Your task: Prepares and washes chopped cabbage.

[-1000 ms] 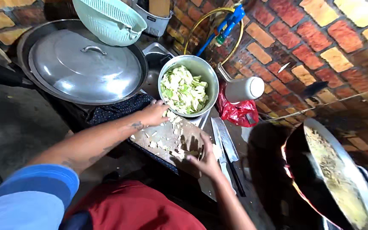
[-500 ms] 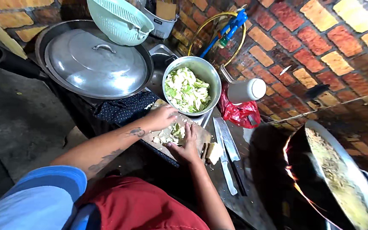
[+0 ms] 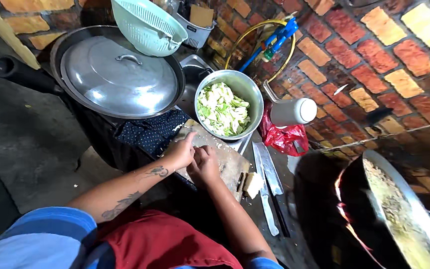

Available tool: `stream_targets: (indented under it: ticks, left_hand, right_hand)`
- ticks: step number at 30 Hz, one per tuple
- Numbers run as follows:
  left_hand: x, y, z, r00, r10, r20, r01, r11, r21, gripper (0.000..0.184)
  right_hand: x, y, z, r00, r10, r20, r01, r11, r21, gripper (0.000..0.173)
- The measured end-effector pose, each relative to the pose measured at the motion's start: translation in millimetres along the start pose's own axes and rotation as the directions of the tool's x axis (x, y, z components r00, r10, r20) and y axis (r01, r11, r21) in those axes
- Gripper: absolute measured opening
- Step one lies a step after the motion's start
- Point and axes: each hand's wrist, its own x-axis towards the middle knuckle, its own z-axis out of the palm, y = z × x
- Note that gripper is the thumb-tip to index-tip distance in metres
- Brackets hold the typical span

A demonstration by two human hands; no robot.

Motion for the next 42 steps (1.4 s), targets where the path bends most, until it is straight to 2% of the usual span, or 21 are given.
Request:
stream_targets:
  ticks: [2,4,7,9,11,13,14,15,17,18,19,22,23,26,29,31,33,35,38,42]
  left_hand:
    - [-3,1,-10,0.996,0.050,-0.075,-0.052,0.998,-0.025,0.071]
    - [-10,-2,-23,0.979,0.108,-0.174,-0.121,0.990,-0.066,0.074]
    - [-24,-16,-38,0.949,0.181,-0.259,-0.223,0.964,-0.145,0.069]
    - [-35,-23,-41,0.939,0.208,-0.273,-0.250,0.960,-0.129,0.061]
    - [-43,-28,-37,0.947,0.222,-0.232,-0.239,0.970,-0.045,0.047]
    - [-44,-29,-27,0.953,0.258,-0.159,-0.252,0.966,0.056,0.036]
    - [-42,-26,-22,0.959,0.264,-0.098,-0.253,0.961,0.110,0.036]
    - [-39,-21,-16,0.966,0.255,-0.028,-0.247,0.954,0.168,0.039]
    - [-32,-11,0,0.966,0.243,0.085,-0.257,0.925,0.281,0.052]
    - [-25,-6,6,0.961,0.241,0.136,-0.273,0.902,0.335,0.059]
    - [-15,-3,11,0.950,0.253,0.185,-0.307,0.870,0.387,0.064]
    - [14,-5,30,0.884,0.376,0.278,-0.465,0.775,0.429,0.058]
    - [21,-5,33,0.859,0.400,0.320,-0.508,0.745,0.432,0.052]
    - [28,4,38,0.797,0.477,0.370,-0.600,0.699,0.389,0.038]
    - [30,21,58,0.724,0.636,0.267,-0.690,0.666,0.283,0.029]
    - [31,48,79,0.735,0.619,0.275,-0.678,0.676,0.291,0.037]
    - [35,81,103,0.794,0.511,0.329,-0.607,0.687,0.399,0.059]
    - [41,106,134,0.827,0.417,0.378,-0.558,0.692,0.458,0.075]
    - [48,123,180,0.840,0.359,0.406,-0.528,0.710,0.466,0.080]
    - [34,134,214,0.838,0.330,0.434,-0.499,0.785,0.368,0.067]
  right_hand:
    - [8,1,-2,0.996,0.079,0.048,-0.077,0.996,-0.051,0.026]
    - [16,5,-1,0.992,0.117,0.037,-0.113,0.989,-0.092,0.021]
    - [30,11,-13,0.978,0.199,0.060,-0.195,0.979,-0.060,0.021]
    - [49,21,-37,0.968,0.249,0.041,-0.249,0.968,0.002,0.022]
    - [77,34,-66,0.972,0.195,-0.129,-0.199,0.980,-0.018,0.023]
    - [114,49,-94,0.930,0.138,-0.342,-0.178,0.980,-0.089,0.025]
    - [135,59,-106,0.914,0.152,-0.377,-0.209,0.971,-0.116,0.029]
    - [154,69,-116,0.916,0.219,-0.337,-0.277,0.951,-0.135,0.035]
    - [177,89,-132,0.890,0.452,-0.066,-0.457,0.880,-0.132,0.063]
    - [182,96,-140,0.866,0.500,0.026,-0.493,0.861,-0.126,0.075]
    - [182,98,-149,0.874,0.485,0.018,-0.481,0.871,-0.102,0.075]
    - [149,93,-180,0.921,0.332,-0.204,-0.347,0.937,-0.038,0.045]
    - [128,94,-191,0.927,0.299,-0.228,-0.307,0.952,-0.002,0.039]
    - [46,105,-221,0.931,0.327,-0.161,-0.316,0.945,0.088,0.029]
    - [-43,115,-230,0.854,0.519,-0.037,-0.519,0.855,0.013,0.025]
    - [-94,125,-219,0.722,0.692,0.030,-0.689,0.722,-0.060,0.025]
    - [-133,129,-203,0.563,0.819,0.108,-0.799,0.573,-0.181,0.033]
    - [-160,130,-184,0.485,0.865,0.131,-0.828,0.502,-0.249,0.039]
    - [-178,126,-162,0.510,0.859,0.047,-0.816,0.500,-0.289,0.040]
    - [-177,123,-158,0.545,0.838,0.005,-0.806,0.526,-0.272,0.044]
